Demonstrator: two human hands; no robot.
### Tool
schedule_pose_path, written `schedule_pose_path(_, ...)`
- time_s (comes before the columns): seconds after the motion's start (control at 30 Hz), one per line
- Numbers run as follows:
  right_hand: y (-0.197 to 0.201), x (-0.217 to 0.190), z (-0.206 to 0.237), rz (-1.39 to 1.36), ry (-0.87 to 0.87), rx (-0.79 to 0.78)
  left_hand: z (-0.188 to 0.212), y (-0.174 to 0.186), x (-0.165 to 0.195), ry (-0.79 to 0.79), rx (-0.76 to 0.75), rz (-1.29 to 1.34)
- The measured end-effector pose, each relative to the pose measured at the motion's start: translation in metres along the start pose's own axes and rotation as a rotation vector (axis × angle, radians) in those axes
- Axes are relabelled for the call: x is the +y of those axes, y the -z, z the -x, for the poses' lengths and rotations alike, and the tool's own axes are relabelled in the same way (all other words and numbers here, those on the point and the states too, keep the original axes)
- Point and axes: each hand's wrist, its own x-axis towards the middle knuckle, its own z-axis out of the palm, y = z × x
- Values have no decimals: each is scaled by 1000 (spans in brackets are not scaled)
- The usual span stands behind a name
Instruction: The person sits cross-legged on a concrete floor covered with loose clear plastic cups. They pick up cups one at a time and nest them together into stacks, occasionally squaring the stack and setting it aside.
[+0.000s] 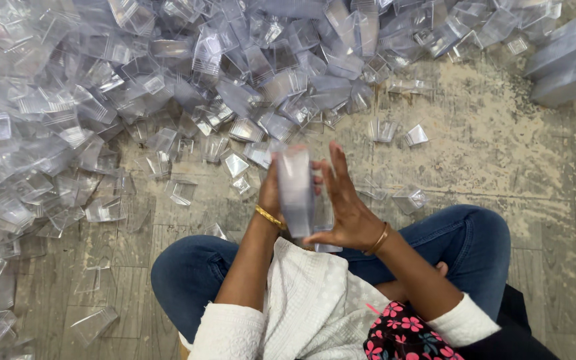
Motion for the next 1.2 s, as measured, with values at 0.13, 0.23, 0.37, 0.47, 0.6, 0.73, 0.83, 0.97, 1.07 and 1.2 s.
schedule_pose_path(0.13,5,11,-1,-42,71,-79,9,-12,-1,5,-102,-129)
schedule_pose_path(0.23,8,16,8,-284,-74,-118,16,-26,3,65,68,-147)
schedule_pose_path(0.37,15,23,17,-988,-412,45,19,-40,9,85,101,-179)
schedule_pose_path(0.47,17,25,19,-1292,-508,151,18,-40,7,136,95,-320)
schedule_pose_path(0.6,16,29,27,-1565,-467,300,13,-32,3,119,193,-480)
schedule_pose_path(0.73,43,67,57,-1501,-434,602,16,-23,10,31,326,-548)
schedule_pose_path(0.83,97,136,91,-1355,-543,925,27,-20,17,45,420,-591)
schedule_pose_path(0.97,179,234,139,-1150,-869,1344,34,-15,21,62,393,-552)
schedule_pose_path(1.07,224,283,153,-1058,-985,1512,40,-10,23,75,457,-569)
schedule_pose_path(1.2,272,329,155,-1193,-865,1410,44,-11,26,97,553,-563)
